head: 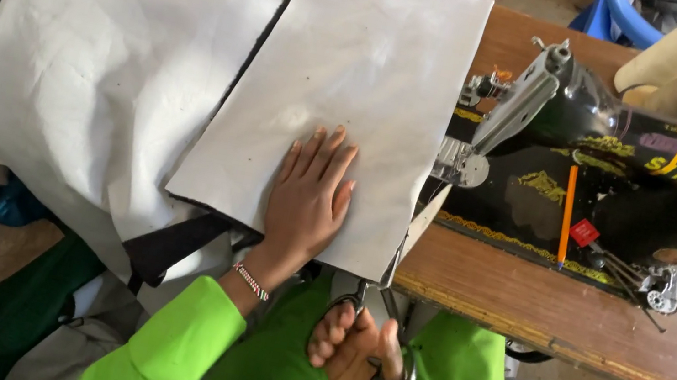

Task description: The person cuts a white fabric piece with shears and then fits it around a curved dark fabric component on a wooden workspace with a sewing machine.

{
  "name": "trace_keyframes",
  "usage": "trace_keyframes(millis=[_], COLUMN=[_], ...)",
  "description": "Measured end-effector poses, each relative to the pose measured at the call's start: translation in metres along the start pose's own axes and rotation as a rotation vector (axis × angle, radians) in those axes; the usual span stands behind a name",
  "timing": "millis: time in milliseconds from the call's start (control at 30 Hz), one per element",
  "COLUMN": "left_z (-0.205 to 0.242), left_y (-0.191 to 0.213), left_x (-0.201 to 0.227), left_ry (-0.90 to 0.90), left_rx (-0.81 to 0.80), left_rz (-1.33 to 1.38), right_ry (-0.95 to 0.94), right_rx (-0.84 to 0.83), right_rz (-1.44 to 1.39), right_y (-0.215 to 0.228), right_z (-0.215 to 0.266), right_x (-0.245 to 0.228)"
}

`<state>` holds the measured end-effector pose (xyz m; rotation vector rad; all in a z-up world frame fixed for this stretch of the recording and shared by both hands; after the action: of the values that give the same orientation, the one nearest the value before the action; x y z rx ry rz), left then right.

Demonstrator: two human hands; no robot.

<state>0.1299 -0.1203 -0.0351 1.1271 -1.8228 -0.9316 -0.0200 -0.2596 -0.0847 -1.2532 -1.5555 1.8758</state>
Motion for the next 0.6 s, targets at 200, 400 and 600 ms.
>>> trace_keyframes(millis=[200,400,600], left_z=[-0.001,-0.003,-0.003], left_y=[-0.003,0.006,-0.001], left_x=[-0.001,0.004,0.001], left_ry=[0.025,0.037,0.053], left_rx=[-0.072,-0.078,-0.087], left_rz=[-0.023,0.023,-0.024], right_ry=[0.018,-0.005,0.079], right_rx=[0.118,0.072,0.275], right_rz=[-0.137,0.024,0.03], right_y=[0.08,0.004,0.025], right_z=[0.02,-0.024,-0.037], right_x=[0.009,-0.041,-0.054])
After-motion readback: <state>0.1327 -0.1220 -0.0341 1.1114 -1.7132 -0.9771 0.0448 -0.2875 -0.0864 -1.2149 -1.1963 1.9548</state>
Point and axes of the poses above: each hand's wrist, its own z-axis away from the middle knuckle, its own y-axis out of the back of the hand, x = y × z, the point moved 6 cm from there along -z, towards the middle knuckle, and after that the axes turned 12 degrees about -x, right-handed, at the moved point
